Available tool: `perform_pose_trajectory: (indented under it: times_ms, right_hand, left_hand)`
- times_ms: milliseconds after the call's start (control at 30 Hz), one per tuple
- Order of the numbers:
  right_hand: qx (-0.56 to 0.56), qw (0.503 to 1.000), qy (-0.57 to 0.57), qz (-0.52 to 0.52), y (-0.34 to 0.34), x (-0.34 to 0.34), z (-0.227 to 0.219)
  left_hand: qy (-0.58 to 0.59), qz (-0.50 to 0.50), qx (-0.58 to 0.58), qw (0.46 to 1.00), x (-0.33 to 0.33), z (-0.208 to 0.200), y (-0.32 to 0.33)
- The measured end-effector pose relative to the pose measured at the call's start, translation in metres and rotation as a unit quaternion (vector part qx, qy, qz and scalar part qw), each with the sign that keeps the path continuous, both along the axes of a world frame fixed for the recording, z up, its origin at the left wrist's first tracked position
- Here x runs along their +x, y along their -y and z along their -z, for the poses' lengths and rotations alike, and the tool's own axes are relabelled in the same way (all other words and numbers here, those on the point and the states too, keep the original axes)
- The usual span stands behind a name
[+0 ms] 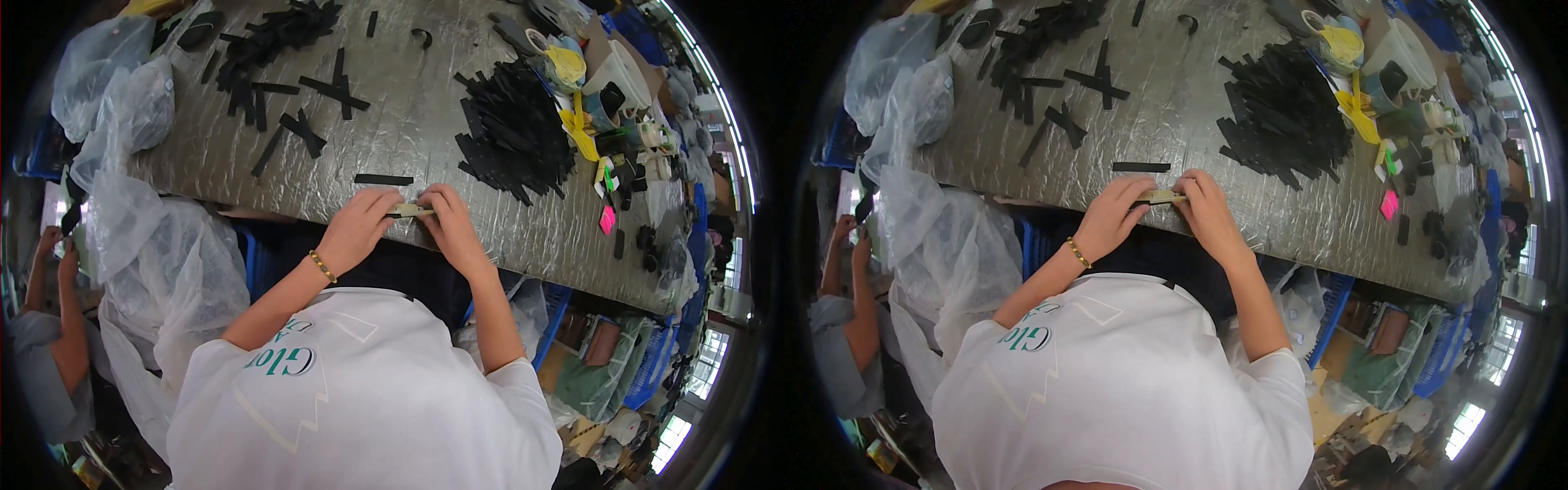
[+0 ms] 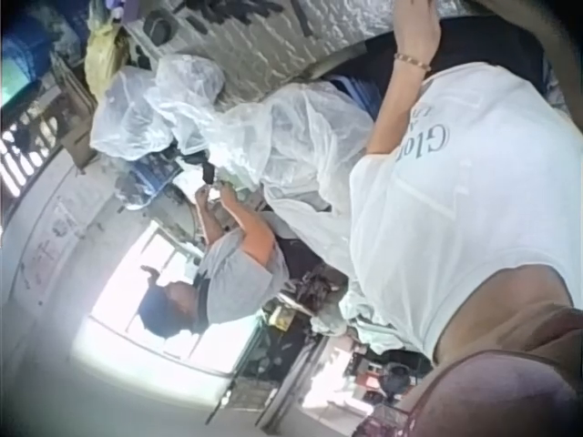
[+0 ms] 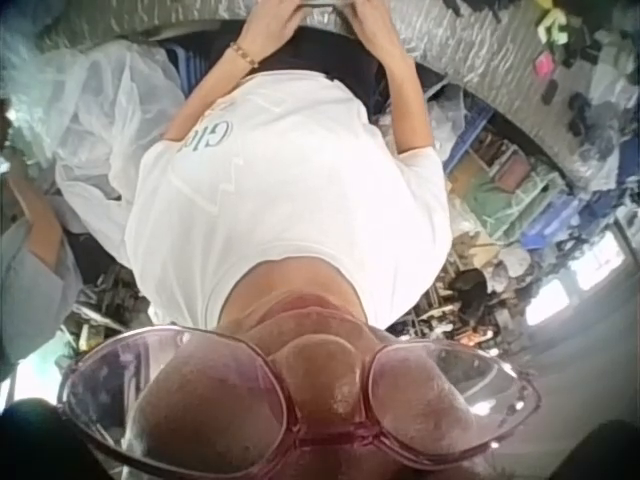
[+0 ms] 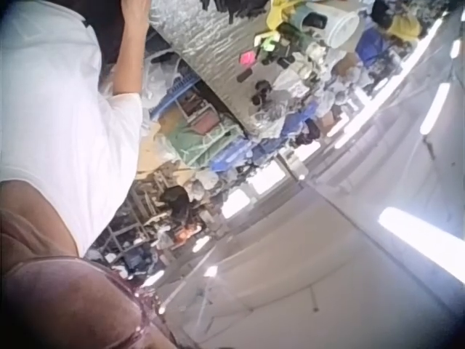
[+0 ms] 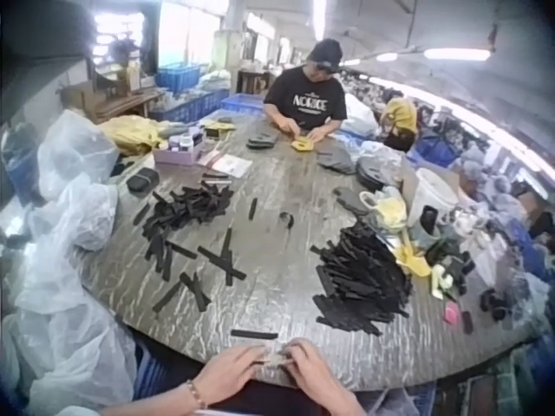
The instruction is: Applying adhesive to small black leather strips for shoe assembly.
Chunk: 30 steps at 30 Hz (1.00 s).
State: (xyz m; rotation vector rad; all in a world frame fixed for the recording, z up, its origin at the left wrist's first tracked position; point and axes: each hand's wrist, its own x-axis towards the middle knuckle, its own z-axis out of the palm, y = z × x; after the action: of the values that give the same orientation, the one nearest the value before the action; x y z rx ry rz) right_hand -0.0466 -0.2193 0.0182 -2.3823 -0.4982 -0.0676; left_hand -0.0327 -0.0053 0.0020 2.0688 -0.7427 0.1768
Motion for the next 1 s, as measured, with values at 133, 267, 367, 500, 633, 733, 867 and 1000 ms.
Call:
perform_pose_trajectory:
  times_ms: [133,267,367,500,633,733,867,1000]
  right_hand:
    - [0.059,0.998,0.004,-0.004,-0.008,0.011,-0.018]
    - [0.042,0.998,0.043,0.031,-0.011,0.007,-0.013]
    - [-0.033,0.999,-0.001,0.019,-0.004,-0.014,-0.007]
    - [-0.077,0.992,0.050,0.088,0.023,-0.024,0.002]
    - [-0.065,0.987,0.099,0.113,0.033,-0.007,-0.005]
    - [-0.042,0.990,0.095,0.096,0.007,0.005,-0.002]
    - [0.005,0.995,0.011,0.095,-0.021,0.021,0.006]
    - [0.055,0.986,0.019,0.154,-0.024,0.017,0.022]
  left_hand:
    - [0.002,0.005,-0.029,1.000,0.010,-0.011,-0.013]
    - [0.029,-0.020,-0.022,0.999,0.023,-0.013,-0.024]
    - [0.047,-0.037,0.011,0.998,0.032,-0.012,-0.027]
    - [0.050,-0.023,0.039,0.998,0.043,-0.007,-0.022]
    - [0.073,0.005,0.040,0.997,0.049,0.006,-0.015]
    - [0.031,0.043,0.021,0.998,0.054,0.009,-0.014]
    - [0.015,0.041,0.037,0.998,0.049,0.012,-0.012]
    - [-0.003,0.023,0.032,0.999,0.039,0.012,-0.010]
